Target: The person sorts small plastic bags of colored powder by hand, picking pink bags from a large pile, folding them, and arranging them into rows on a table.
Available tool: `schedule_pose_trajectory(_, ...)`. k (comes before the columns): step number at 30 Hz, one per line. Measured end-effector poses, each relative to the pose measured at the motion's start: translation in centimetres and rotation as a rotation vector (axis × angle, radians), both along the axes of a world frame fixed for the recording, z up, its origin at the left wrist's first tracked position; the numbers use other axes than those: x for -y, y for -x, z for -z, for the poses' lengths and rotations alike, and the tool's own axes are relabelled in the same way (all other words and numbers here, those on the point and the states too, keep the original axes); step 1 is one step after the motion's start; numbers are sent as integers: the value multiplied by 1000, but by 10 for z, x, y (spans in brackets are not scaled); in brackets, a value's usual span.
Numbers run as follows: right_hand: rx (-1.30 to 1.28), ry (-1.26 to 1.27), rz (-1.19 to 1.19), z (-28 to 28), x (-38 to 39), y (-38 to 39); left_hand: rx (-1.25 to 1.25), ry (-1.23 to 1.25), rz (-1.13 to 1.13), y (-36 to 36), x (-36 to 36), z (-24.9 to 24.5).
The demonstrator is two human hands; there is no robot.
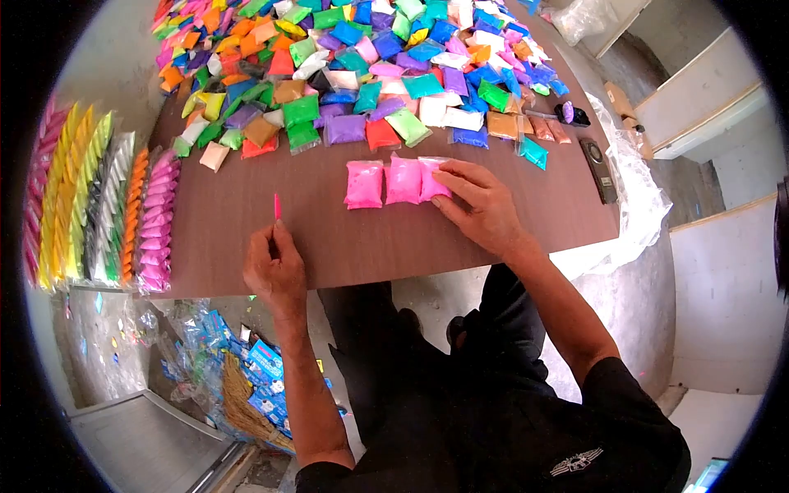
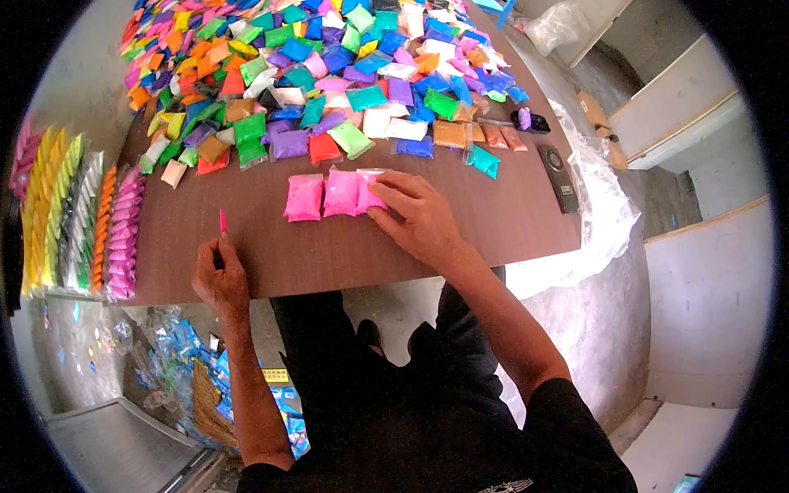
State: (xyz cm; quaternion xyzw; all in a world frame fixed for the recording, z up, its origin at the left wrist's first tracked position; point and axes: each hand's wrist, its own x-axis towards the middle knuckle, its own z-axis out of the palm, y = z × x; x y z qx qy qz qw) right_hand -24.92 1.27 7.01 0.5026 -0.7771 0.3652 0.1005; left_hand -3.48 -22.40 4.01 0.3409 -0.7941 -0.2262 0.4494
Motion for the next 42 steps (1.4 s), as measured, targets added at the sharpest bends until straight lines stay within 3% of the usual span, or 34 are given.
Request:
schedule_pose_trajectory(20, 47, 67, 19, 4, 4, -9, 8, 6, -23, -1, 1, 1)
schedule_pose_trajectory(23, 6, -24, 76, -5, 4, -11, -2, 13, -33, -1, 1, 1)
schedule_pose_trajectory(25, -216, -14, 70, -11, 6, -10, -5, 24, -35, -1, 2, 3)
schedule_pose_trajectory(28, -283, -59, 18, -21, 17, -10, -10, 35, -35, 0, 1, 2)
schedule_pose_trajectory(42, -400, -113, -5, -6, 37, -11, -44, 20, -14, -2, 3, 5)
